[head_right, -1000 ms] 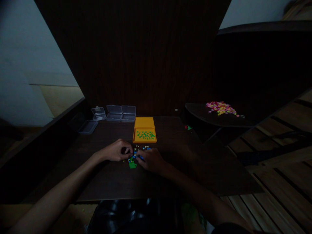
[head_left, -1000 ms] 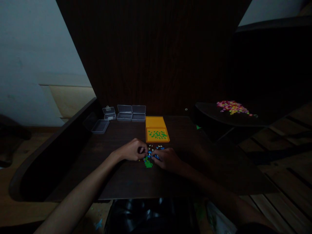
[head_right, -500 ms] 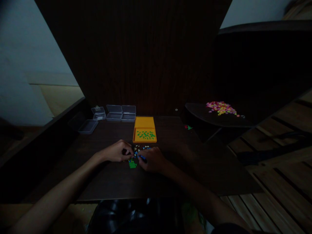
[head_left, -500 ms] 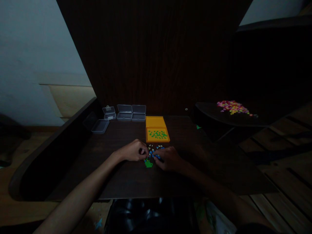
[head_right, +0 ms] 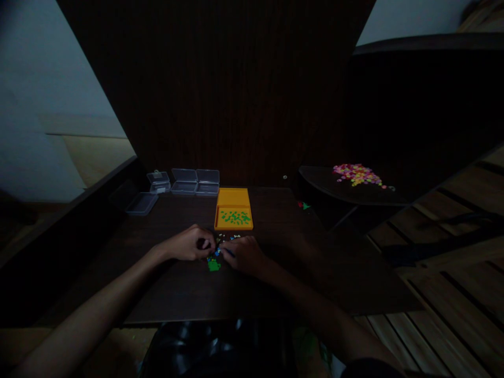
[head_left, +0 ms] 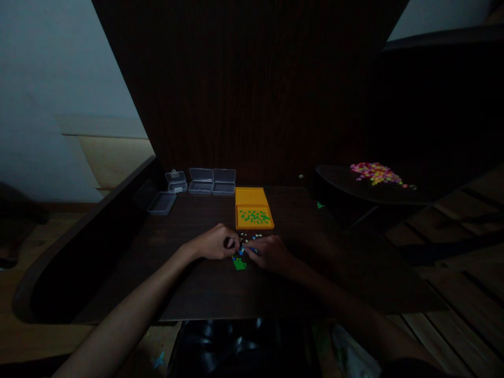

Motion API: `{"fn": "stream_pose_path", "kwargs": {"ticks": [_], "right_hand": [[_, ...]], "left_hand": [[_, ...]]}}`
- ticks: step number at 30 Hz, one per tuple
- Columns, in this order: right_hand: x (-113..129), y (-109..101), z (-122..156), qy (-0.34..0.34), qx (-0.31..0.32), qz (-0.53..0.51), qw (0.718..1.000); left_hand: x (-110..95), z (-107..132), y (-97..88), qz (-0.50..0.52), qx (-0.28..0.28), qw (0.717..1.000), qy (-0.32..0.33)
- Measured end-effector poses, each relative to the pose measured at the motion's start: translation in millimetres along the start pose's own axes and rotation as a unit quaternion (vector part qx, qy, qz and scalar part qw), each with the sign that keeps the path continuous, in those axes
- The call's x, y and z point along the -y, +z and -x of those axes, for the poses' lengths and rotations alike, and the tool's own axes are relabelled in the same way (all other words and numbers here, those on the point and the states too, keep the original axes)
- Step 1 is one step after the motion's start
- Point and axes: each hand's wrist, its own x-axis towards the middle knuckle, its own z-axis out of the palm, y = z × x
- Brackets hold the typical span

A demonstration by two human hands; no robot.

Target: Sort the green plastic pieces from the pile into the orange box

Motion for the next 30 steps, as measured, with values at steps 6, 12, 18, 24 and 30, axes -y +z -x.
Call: {"fn": "stream_pose_path", "kwargs": {"ticks": [6, 12, 18, 24, 30], "right_hand": [[0.3, -4.9, -0.1, 0.021, -0.004, -0.039, 0.999], [-6.6, -9.2, 1.1, 0.026, -0.033, -0.079, 0.996], [-21.6, -18.2, 6.7, 0.034, -0.042, -0.082, 0.995], [-28.3, -24.5, 9.3, -0.009, 0.008, -0.094, 0.995], [-30.0, -23.7, 9.8, -0.002, 0.003, -0.085, 0.996]], "left_hand": [[-1.8, -0.3, -1.7, 0.000, -0.014, 1.000, -0.019], [-1.3, 0.1, -1.0, 0.006, -0.019, 0.999, -0.028], [-3.4, -1.4, 2.6, 0.011, -0.001, 1.000, 0.010], [-8.7, -4.5, 9.3, 0.026, 0.018, 0.998, 0.056], [-7.3, -4.8, 11.3, 0.014, 0.018, 0.998, 0.050]]}}
